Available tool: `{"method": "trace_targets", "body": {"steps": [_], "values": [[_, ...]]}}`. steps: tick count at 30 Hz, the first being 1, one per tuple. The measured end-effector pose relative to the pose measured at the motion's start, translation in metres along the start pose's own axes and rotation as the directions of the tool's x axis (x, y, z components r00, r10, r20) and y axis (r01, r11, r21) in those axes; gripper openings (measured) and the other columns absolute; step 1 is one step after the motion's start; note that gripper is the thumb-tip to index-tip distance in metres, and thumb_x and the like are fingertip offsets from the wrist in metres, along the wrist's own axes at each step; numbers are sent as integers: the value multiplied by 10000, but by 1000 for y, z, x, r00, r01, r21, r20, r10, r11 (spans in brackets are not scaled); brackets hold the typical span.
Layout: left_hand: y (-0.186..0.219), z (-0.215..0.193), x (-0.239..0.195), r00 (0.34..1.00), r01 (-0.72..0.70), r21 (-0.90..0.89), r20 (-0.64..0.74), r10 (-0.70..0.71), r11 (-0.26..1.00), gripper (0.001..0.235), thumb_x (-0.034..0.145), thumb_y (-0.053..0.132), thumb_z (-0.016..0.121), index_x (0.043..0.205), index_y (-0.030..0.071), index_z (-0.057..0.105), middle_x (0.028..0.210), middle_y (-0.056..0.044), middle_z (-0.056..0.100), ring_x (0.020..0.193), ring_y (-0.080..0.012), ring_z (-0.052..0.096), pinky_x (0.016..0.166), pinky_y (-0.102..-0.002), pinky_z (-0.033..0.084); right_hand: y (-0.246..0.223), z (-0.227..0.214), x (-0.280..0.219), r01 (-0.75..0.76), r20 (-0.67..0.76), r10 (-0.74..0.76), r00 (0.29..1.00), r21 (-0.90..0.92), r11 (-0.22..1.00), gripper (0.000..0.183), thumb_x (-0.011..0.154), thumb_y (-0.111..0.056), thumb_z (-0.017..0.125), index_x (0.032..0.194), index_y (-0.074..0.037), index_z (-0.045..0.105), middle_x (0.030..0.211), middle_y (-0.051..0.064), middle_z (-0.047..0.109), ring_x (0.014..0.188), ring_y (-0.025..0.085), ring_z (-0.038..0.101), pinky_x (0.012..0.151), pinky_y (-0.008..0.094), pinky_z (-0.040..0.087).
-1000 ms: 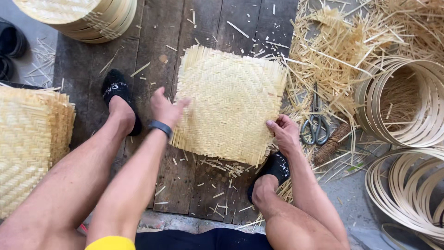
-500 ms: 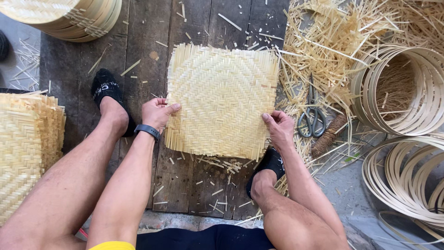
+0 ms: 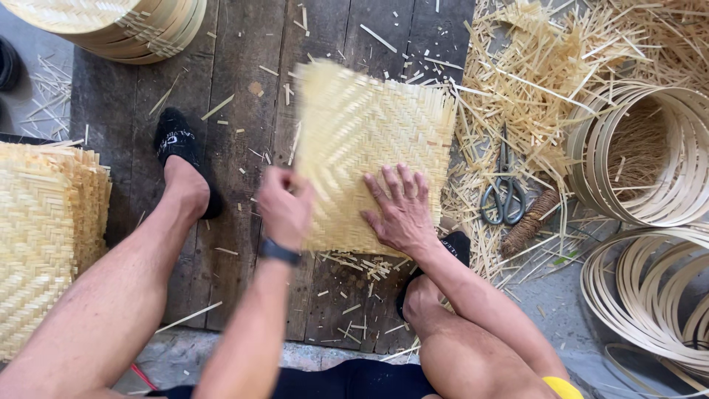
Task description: The person sits on the floor and repeatedly assembles round bamboo trays. They place a circular bamboo frame onto a square woven mat, press it down, flip it over, and trim the excess matting with shears. The finished trays are stacked nearby.
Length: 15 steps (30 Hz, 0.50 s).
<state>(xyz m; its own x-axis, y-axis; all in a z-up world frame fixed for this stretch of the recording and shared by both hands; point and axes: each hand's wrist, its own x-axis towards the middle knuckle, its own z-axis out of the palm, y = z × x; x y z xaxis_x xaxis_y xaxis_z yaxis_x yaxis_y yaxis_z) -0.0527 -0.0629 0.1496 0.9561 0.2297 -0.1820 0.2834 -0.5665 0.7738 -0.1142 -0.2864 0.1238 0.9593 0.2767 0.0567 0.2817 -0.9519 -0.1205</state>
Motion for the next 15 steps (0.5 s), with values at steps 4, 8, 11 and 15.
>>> {"method": "trace_targets", "body": {"steps": [4, 8, 11, 15], "values": [[43, 31, -118, 793, -599, 32, 167, 586, 800, 57, 892, 98, 677, 939, 81, 649, 865, -96, 700, 788, -245, 680, 693, -376, 560, -5, -1, -8, -48, 19, 47, 999, 73, 996, 733, 927, -588, 588, 1536, -204, 450, 1550, 167, 363, 1469, 381, 258, 1189, 575, 184], [41, 30, -112, 843, -517, -17, 167, 512, 856, 79, 925, 174, 705, 935, 103, 672, 798, -63, 690, 718, -201, 662, 648, -359, 553, -4, -2, 1, -59, 27, 56, 998, 82, 995, 739, 923, -572, 607, 1541, -199, 449, 1560, 168, 354, 1480, 385, 243, 1204, 571, 161], [11, 4, -48, 997, -52, -21, 52, 53, 998, 204, 1006, 265, 680, 952, 69, 657, 750, -47, 717, 584, -137, 651, 520, -311, 531, -7, 0, -5, -67, 59, 63, 996, 81, 994, 744, 919, -559, 622, 1545, -196, 448, 1568, 169, 348, 1489, 387, 231, 1215, 567, 144], [-47, -11, 49, 988, 106, -133, 122, -90, 985, 308, 805, 35, 839, 1079, 23, 697, 920, -63, 762, 763, -128, 712, 660, -248, 577, -5, 6, -4, -82, 61, 75, 995, 127, 989, 740, 933, -551, 632, 1558, -202, 443, 1596, 159, 320, 1515, 386, 193, 1241, 563, 100]]}}
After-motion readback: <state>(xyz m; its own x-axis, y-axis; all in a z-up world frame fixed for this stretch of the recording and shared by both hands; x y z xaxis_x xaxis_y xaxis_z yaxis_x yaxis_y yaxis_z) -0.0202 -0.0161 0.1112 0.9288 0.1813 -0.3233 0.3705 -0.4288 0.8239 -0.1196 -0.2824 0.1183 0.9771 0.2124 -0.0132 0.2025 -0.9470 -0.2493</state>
